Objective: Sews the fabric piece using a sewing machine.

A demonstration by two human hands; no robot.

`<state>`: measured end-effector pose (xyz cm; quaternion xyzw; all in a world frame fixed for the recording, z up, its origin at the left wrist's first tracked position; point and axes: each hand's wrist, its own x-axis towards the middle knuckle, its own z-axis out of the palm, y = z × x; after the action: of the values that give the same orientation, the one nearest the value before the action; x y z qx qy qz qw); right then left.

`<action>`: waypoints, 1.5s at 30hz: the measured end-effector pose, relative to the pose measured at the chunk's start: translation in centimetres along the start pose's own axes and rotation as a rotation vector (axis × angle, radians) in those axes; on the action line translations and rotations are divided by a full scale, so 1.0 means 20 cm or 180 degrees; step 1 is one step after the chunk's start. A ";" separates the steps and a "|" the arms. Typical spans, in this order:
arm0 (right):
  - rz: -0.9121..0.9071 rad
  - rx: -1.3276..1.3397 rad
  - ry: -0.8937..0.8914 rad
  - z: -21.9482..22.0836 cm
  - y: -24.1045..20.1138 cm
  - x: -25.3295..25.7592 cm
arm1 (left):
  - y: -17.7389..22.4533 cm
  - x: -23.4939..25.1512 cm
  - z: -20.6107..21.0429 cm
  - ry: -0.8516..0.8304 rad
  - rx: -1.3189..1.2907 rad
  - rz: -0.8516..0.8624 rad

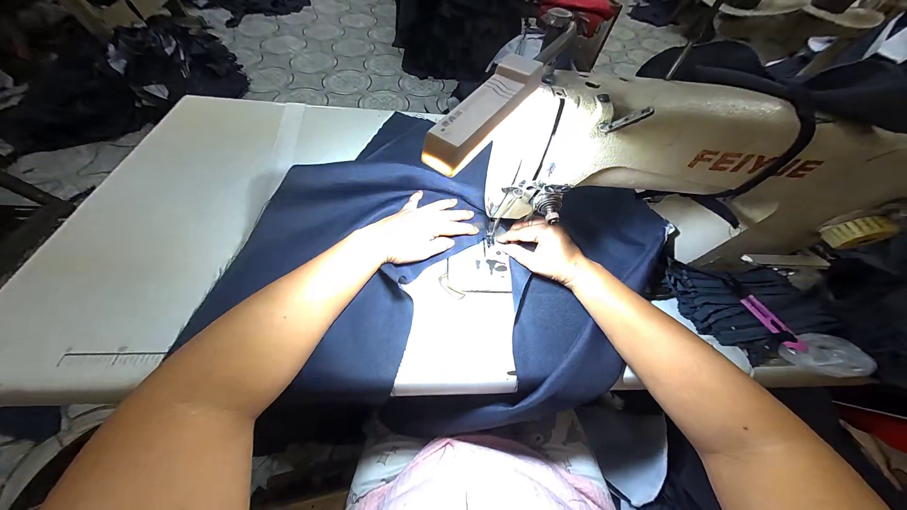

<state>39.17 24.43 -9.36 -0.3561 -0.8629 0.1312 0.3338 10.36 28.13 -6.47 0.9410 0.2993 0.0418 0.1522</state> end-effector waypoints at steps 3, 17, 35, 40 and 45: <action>0.0433 -0.0059 0.0007 0.00 -0.01 0.02 | -0.01 0.01 0.00 0.0005 -0.0005 -0.0030; 0.0320 0.2713 -0.0881 -0.42 -0.54 -0.83 | 0.08 0.36 -0.07 0.1143 -0.0580 0.0357; 0.2584 0.2839 -0.1970 0.66 -0.94 -0.53 | -0.11 0.08 -0.11 0.0487 -0.0044 -0.2813; 0.3609 0.1057 -0.1597 0.18 -0.83 -0.96 | -0.02 -0.21 -0.19 -0.0076 0.0562 -0.2266; 0.4141 0.1551 -0.0639 -0.35 -1.03 -1.09 | 0.02 -0.40 -0.08 0.0065 0.0326 -0.1802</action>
<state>44.41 -5.64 -5.10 -0.7014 -0.4473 0.5262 0.1765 3.84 23.68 -4.74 0.8260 0.5533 -0.0080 0.1070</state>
